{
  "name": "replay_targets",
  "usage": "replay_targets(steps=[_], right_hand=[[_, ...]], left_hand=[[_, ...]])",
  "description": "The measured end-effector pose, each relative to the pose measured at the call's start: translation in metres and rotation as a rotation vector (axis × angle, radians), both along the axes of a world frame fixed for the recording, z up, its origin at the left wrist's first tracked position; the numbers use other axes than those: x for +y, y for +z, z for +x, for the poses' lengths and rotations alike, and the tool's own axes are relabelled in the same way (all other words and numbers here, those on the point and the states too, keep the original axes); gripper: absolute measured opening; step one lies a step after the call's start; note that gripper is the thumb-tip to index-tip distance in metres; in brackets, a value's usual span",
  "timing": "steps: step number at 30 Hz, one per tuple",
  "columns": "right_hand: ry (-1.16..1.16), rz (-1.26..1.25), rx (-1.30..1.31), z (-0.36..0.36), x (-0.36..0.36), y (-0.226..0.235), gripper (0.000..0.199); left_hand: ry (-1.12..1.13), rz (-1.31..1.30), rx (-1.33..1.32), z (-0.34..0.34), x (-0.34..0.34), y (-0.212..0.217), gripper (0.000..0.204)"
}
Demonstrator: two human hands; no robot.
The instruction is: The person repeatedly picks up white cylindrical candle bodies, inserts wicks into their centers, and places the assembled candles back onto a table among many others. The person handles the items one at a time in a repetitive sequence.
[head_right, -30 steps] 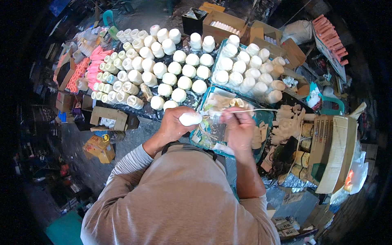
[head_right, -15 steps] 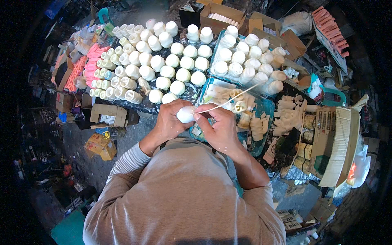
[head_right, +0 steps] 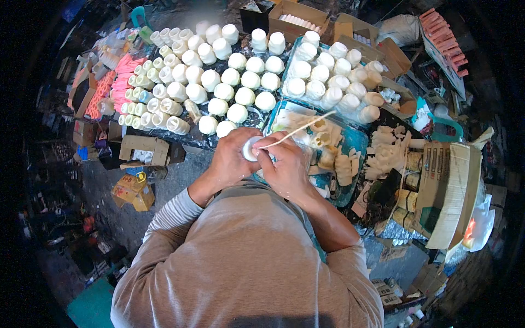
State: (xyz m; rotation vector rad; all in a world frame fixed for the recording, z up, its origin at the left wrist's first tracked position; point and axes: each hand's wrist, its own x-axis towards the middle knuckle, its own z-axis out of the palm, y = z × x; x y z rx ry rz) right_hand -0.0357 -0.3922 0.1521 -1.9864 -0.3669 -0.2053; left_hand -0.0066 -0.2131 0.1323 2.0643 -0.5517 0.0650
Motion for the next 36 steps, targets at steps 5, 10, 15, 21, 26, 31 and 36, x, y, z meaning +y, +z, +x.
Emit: replay_targets(steps=[5, 10, 15, 21, 26, 31, 36], right_hand=[[-0.062, 0.134, 0.221, -0.003, -0.007, 0.005, 0.014], [0.044, 0.025, 0.215, -0.001, -0.009, 0.001, 0.012], [-0.11, 0.289, 0.163, -0.004, -0.015, -0.001, 0.008], [-0.057, 0.13, 0.224, 0.001, -0.013, -0.001, 0.009], [-0.081, 0.247, 0.148, 0.004, -0.023, 0.003, 0.01], [-0.013, 0.119, 0.166, 0.002, -0.014, -0.008, 0.009], [-0.148, 0.247, 0.156, -0.002, -0.031, -0.024, 0.01]], left_hand=[[-0.013, 0.054, -0.006, 0.001, 0.001, -0.006, 0.052], [-0.028, 0.037, -0.037, 0.0, -0.002, -0.012, 0.054], [0.008, 0.045, -0.004, 0.001, -0.004, -0.011, 0.051], [-0.058, 0.031, -0.048, 0.003, -0.009, -0.01, 0.047], [-0.028, 0.043, -0.003, 0.003, -0.009, -0.01, 0.048], [-0.057, 0.05, -0.048, 0.007, -0.012, -0.008, 0.05], [0.069, -0.09, 0.118, 0.007, -0.013, -0.008, 0.053]])
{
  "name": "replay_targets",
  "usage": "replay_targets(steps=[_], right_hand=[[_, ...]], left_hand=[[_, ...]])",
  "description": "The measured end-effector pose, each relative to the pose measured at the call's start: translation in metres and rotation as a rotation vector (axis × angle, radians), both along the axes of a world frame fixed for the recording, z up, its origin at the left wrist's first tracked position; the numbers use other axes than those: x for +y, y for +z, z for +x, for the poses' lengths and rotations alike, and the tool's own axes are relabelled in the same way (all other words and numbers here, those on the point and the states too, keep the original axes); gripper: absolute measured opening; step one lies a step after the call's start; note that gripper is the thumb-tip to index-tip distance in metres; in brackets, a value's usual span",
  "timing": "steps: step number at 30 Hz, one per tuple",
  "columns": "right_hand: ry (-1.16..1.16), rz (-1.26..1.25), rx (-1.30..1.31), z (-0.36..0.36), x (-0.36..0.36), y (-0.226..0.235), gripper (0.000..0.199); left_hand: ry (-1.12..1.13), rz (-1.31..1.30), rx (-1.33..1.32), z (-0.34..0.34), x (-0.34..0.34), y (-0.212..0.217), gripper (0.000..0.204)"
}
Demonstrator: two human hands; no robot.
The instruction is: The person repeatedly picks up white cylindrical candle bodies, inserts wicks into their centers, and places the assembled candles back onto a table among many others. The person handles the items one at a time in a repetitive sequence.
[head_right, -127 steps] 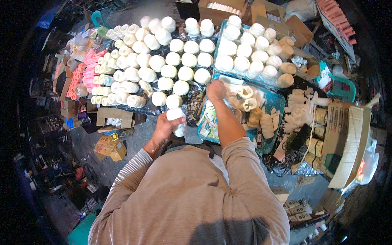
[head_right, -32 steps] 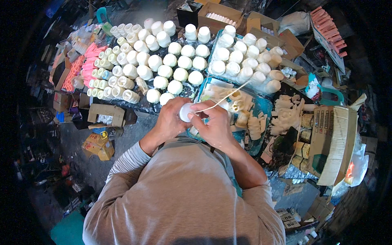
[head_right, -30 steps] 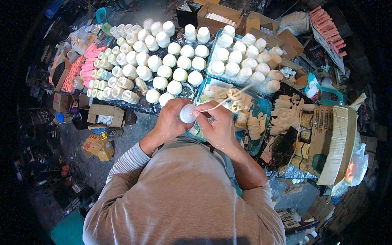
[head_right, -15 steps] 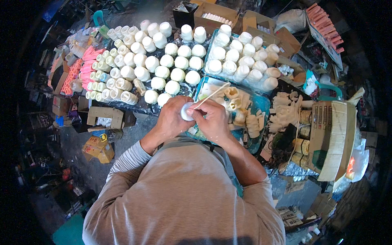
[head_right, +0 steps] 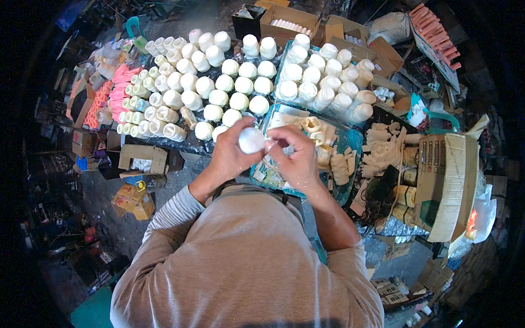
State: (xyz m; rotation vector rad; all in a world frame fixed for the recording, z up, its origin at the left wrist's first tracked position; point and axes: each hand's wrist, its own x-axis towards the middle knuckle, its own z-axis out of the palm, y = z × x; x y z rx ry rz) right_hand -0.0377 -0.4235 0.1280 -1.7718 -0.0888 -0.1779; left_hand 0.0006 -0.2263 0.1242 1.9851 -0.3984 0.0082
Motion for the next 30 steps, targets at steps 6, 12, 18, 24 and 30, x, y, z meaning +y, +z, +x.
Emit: replay_targets(steps=[6, 12, 18, 24, 30], right_hand=[[-0.146, 0.04, 0.17, -0.011, -0.006, -0.008, 0.014], [-0.057, -0.276, -0.347, -0.012, 0.032, 0.025, 0.017], [-0.046, -0.411, -0.141, 0.028, 0.051, 0.013, 0.028], [-0.021, 0.145, 0.094, 0.02, 0.062, -0.032, 0.039], [0.067, 0.518, 0.149, 0.025, 0.071, -0.051, 0.045]], left_hand=[[0.309, -1.302, 1.051, 0.039, 0.009, -0.033, 0.041], [0.147, -1.522, 1.062, 0.046, 0.02, -0.047, 0.057], [0.243, -1.299, 0.779, 0.035, -0.001, -0.026, 0.047], [0.174, -1.225, 0.546, 0.019, 0.009, -0.017, 0.033], [0.126, -0.976, 0.5, 0.014, 0.029, -0.012, 0.051]])
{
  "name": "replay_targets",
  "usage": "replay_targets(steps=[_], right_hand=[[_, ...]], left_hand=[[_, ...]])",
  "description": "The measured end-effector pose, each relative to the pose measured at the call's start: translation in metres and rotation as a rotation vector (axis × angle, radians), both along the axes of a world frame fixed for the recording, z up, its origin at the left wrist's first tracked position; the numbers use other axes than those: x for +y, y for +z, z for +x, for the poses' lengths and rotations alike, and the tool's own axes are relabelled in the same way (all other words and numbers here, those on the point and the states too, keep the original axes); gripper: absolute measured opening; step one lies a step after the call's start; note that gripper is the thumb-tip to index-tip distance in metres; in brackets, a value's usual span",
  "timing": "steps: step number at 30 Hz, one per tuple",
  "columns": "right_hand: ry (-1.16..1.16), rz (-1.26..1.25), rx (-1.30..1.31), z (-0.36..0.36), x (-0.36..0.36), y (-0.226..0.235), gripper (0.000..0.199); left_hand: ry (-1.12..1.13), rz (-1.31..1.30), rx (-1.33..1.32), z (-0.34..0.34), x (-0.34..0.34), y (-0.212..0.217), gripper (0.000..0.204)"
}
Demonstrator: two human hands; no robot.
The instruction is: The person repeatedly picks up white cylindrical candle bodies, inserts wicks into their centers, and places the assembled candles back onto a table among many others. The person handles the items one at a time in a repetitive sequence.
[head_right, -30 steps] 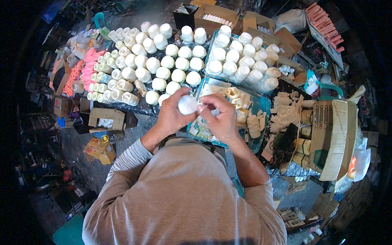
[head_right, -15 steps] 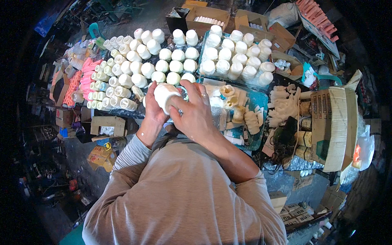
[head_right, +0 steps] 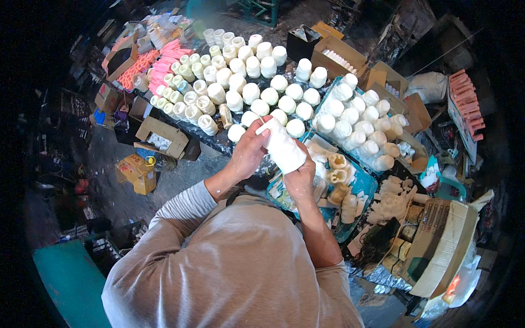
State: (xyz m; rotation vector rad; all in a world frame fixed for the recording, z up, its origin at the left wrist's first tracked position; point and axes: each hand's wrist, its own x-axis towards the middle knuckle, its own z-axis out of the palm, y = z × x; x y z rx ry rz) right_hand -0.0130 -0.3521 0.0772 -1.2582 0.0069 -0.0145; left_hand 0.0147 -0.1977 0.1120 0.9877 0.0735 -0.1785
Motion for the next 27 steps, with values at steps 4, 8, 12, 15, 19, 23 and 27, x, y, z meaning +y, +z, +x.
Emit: replay_targets(steps=[4, 8, 12, 15, 19, 23, 27], right_hand=[[-0.03, -0.112, -0.126, 0.0, -0.007, -0.002, 0.027], [0.139, 0.013, -0.164, -0.007, -0.022, -0.004, 0.013], [0.23, 0.229, -0.08, -0.012, -0.027, -0.008, 0.013], [0.275, 0.288, -0.059, -0.012, -0.027, -0.013, 0.017], [0.287, 0.297, -0.079, -0.01, -0.026, -0.021, 0.019], [0.299, 0.351, -0.021, -0.006, -0.023, -0.025, 0.017], [0.395, 0.388, -0.022, 0.002, -0.008, -0.017, 0.032]], left_hand=[[0.113, -0.014, -0.069, 0.001, 0.012, 0.007, 0.05], [0.182, -0.057, -0.15, 0.004, 0.022, 0.01, 0.049], [0.227, -0.006, -0.149, 0.005, 0.026, 0.006, 0.048], [0.247, 0.014, -0.185, 0.005, 0.026, -0.001, 0.048], [0.285, -0.009, -0.188, 0.005, 0.029, -0.009, 0.044], [0.276, -0.021, -0.083, 0.008, 0.037, -0.013, 0.035], [0.359, 0.022, 0.042, 0.013, 0.051, -0.015, 0.028]])
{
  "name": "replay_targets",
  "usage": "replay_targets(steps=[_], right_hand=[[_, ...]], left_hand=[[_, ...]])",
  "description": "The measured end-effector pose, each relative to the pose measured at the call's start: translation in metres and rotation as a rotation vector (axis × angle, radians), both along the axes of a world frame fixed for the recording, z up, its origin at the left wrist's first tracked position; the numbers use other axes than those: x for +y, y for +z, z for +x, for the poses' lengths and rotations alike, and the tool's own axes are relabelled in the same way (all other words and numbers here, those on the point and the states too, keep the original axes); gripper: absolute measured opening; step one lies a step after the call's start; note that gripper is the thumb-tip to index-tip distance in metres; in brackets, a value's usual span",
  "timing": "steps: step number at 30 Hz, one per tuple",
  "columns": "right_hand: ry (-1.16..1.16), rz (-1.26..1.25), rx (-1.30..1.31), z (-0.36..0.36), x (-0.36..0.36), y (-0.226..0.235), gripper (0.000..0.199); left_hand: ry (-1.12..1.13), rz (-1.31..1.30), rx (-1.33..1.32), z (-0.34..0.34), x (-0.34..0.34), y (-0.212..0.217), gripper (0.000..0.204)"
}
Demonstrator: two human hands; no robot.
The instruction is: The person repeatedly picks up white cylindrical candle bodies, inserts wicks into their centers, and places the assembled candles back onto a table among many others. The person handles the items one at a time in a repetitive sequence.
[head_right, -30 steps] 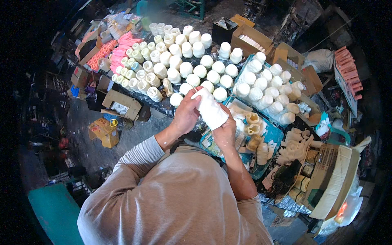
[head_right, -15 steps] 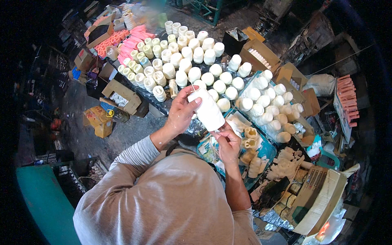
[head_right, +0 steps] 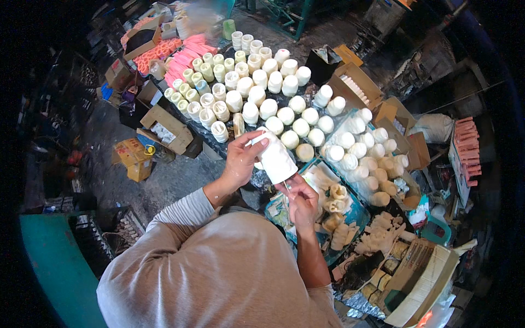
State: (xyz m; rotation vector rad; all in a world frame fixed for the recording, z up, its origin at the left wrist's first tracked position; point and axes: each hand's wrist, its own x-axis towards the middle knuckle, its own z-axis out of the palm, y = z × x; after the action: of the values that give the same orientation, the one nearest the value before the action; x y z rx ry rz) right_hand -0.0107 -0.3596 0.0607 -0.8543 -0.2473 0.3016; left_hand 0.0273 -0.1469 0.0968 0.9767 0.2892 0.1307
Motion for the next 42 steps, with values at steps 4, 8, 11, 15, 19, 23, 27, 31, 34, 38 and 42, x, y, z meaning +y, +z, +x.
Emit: replay_targets(steps=[4, 8, 11, 15, 19, 23, 27, 31, 34, 38, 42], right_hand=[[-0.056, -0.05, 0.054, 0.009, 0.044, 0.011, 0.116], [-0.154, -0.367, -0.016, 0.045, 0.107, 0.015, 0.103], [-0.227, -0.598, -0.036, 0.102, 0.155, 0.02, 0.087], [-0.181, -0.687, -0.049, 0.199, 0.218, 0.035, 0.063], [-0.017, -0.927, -0.249, 0.333, 0.298, 0.039, 0.061], [0.045, -0.924, -0.325, 0.455, 0.393, 0.019, 0.055], [-0.064, -1.301, -0.6, 0.525, 0.451, -0.004, 0.061], [0.037, -1.418, -0.549, 0.546, 0.482, -0.033, 0.062], [0.145, -1.424, -0.522, 0.55, 0.49, -0.054, 0.058], [0.129, -1.433, -0.487, 0.547, 0.497, -0.078, 0.059], [0.069, -1.435, -0.42, 0.545, 0.501, -0.096, 0.056]], left_hand=[[0.042, -0.329, 0.145, 0.015, 0.024, -0.003, 0.023], [0.061, -0.529, 0.233, 0.046, 0.053, -0.007, 0.025], [0.046, -0.374, 0.308, 0.077, 0.092, -0.012, 0.026], [-0.086, 0.229, 0.257, 0.153, 0.19, -0.032, 0.032], [-0.253, 0.397, 0.175, 0.267, 0.316, -0.052, 0.033], [-0.534, 0.611, 0.224, 0.396, 0.419, -0.062, 0.028], [-0.637, 0.323, 0.386, 0.481, 0.476, -0.084, 0.035], [-0.808, 0.235, 0.365, 0.509, 0.496, -0.134, 0.047], [-0.816, 0.188, 0.437, 0.514, 0.5, -0.168, 0.035], [-0.764, 0.149, 0.475, 0.521, 0.498, -0.189, 0.031], [-0.738, 0.24, 0.522, 0.525, 0.492, -0.19, 0.036]])
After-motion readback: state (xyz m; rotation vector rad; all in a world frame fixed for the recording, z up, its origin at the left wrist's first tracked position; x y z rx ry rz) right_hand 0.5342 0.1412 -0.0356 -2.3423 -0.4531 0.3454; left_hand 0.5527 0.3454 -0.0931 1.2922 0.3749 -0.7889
